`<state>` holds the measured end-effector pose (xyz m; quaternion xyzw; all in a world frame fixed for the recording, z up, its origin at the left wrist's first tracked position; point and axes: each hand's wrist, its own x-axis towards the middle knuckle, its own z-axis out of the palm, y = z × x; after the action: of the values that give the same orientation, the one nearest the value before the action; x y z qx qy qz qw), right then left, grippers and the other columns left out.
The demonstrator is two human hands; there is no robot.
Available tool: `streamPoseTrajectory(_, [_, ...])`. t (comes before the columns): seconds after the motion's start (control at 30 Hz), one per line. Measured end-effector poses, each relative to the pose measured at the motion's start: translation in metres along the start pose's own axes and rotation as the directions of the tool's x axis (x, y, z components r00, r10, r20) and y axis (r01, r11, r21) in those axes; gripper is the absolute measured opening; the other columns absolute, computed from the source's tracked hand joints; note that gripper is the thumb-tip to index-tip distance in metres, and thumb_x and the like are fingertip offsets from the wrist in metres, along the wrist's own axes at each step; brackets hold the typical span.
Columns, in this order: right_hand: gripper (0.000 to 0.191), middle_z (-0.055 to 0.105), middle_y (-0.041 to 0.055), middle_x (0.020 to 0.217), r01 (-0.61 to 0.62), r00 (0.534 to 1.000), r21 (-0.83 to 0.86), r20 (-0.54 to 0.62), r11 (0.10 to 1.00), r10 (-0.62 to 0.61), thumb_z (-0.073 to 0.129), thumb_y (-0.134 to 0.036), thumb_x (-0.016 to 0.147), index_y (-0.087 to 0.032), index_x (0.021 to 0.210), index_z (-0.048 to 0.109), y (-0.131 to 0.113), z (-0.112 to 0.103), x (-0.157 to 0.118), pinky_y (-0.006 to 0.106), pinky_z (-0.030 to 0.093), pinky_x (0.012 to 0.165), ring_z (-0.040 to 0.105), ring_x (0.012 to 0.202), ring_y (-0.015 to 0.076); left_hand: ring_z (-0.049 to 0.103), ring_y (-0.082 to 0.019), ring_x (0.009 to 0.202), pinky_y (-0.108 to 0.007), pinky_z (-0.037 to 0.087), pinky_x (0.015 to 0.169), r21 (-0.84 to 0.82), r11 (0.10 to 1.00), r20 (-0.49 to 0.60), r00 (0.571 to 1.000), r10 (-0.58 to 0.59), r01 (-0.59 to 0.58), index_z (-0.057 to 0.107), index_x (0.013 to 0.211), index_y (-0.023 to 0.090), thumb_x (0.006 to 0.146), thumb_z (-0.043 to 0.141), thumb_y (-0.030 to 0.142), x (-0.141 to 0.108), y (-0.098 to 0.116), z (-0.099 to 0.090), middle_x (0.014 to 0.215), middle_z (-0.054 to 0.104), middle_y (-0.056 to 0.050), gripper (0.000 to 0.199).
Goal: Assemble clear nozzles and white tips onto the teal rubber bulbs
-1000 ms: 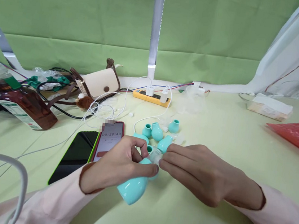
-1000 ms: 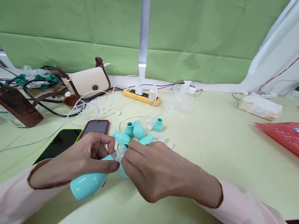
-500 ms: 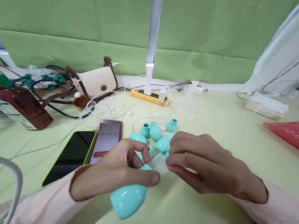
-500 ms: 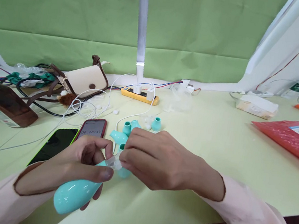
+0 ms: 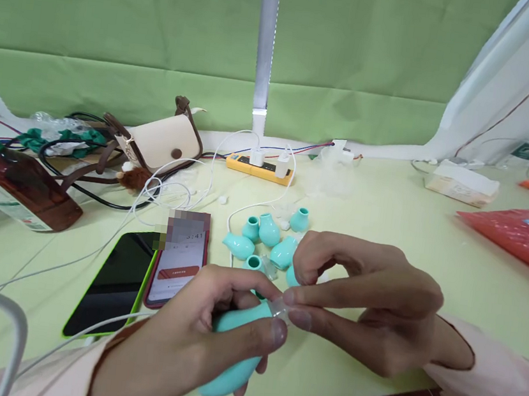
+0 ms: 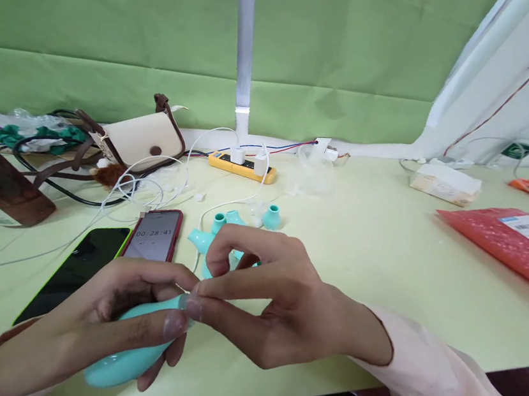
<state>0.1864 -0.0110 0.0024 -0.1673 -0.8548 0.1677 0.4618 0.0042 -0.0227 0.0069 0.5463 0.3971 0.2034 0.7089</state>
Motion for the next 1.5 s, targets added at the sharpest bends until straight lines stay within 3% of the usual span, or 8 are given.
streamPoseTrajectory(0.27, [0.018,0.055,0.0035,0.08,-0.055,0.997,0.035,0.057,0.998,0.053,0.063,-0.018,0.07,-0.014,0.087,0.062,-0.006,-0.014,0.003,0.023,0.046,0.058,0.054,0.068,0.009,0.052,-0.009,0.04,-0.018,0.042,0.039,-0.149,0.989,-0.135,0.99,-0.033,0.012,0.055,0.09,0.018,0.067,0.064,0.031,-0.008,0.001,0.005,0.055,0.057,0.002,0.028])
streamPoseTrajectory(0.4, [0.05,0.062,0.0044,0.087,-0.109,0.994,0.074,0.039,0.991,0.106,0.074,-0.022,0.056,-0.016,0.103,0.057,-0.002,-0.01,0.006,0.03,0.048,0.075,0.057,0.087,0.0162,0.06,-0.015,0.063,-0.024,0.049,0.054,-0.021,0.969,-0.181,0.954,0.24,-0.248,0.059,0.097,0.023,0.072,0.061,0.034,-0.007,-0.01,0.004,0.071,0.063,-0.001,0.028])
streamPoseTrajectory(0.57, [0.033,0.067,0.0027,0.087,-0.271,0.959,0.292,-0.005,0.917,0.285,0.07,-0.014,0.061,-0.02,0.093,0.063,0.002,0.002,0.005,0.033,0.048,0.082,0.061,0.089,0.0175,0.057,-0.016,0.092,-0.024,0.046,0.077,0.41,0.815,-0.191,0.835,0.516,-0.41,0.059,0.102,0.032,0.081,0.051,0.028,-0.001,-0.017,0.005,0.097,0.064,0.002,0.023])
streamPoseTrajectory(0.63, [0.033,0.066,0.0045,0.094,-0.256,0.958,0.302,-0.046,0.918,0.283,0.07,-0.011,0.06,-0.02,0.091,0.065,0.001,0.002,0.004,0.034,0.047,0.085,0.061,0.09,0.0181,0.057,-0.016,0.093,-0.025,0.046,0.079,0.614,0.633,-0.151,0.717,0.681,-0.472,0.058,0.103,0.029,0.08,0.053,0.023,0.0,-0.015,0.006,0.097,0.065,0.001,0.025])
streamPoseTrajectory(0.73, [0.036,0.066,0.0059,0.094,-0.229,0.96,0.213,-0.115,0.95,0.257,0.07,-0.008,0.059,-0.019,0.093,0.064,-0.002,0.0,0.004,0.029,0.052,0.077,0.063,0.085,0.0183,0.057,-0.019,0.088,-0.028,0.046,0.078,0.829,0.282,-0.056,0.431,0.901,-0.482,0.061,0.094,0.02,0.07,0.064,0.018,-0.002,-0.009,0.005,0.09,0.067,-0.004,0.025])
streamPoseTrajectory(0.8, [0.037,0.067,0.0059,0.087,-0.216,0.965,0.156,-0.113,0.964,0.235,0.071,-0.008,0.058,-0.018,0.094,0.064,-0.004,-0.002,0.003,0.025,0.054,0.065,0.065,0.076,0.0174,0.058,-0.017,0.075,-0.026,0.048,0.069,0.845,0.209,-0.021,0.359,0.933,-0.492,0.062,0.086,0.017,0.066,0.067,0.017,-0.005,-0.006,0.005,0.078,0.066,-0.005,0.02])
streamPoseTrajectory(1.13, [0.032,0.069,-0.0004,0.07,-0.36,0.933,0.263,0.106,0.895,0.344,0.072,-0.016,0.059,-0.024,0.09,0.066,-0.003,-0.005,0.001,0.021,0.051,0.053,0.064,0.061,0.0135,0.056,-0.013,0.058,-0.022,0.049,0.052,0.67,0.388,-0.032,0.498,0.867,-0.633,0.065,0.071,0.018,0.064,0.067,0.005,-0.007,0.001,0.006,0.064,0.062,-0.002,0.015])
streamPoseTrajectory(1.5, [0.018,0.069,0.001,0.066,-0.706,0.699,0.481,0.352,0.52,0.623,0.071,-0.009,0.054,-0.016,0.07,0.069,-0.001,-0.01,0.008,0.019,0.051,0.053,0.064,0.06,0.0134,0.056,-0.011,0.055,-0.018,0.049,0.05,0.834,0.22,0.089,0.518,0.851,-0.505,0.061,0.074,0.018,0.071,0.06,0.011,-0.01,0.011,0.003,0.063,0.063,0.0,0.007])
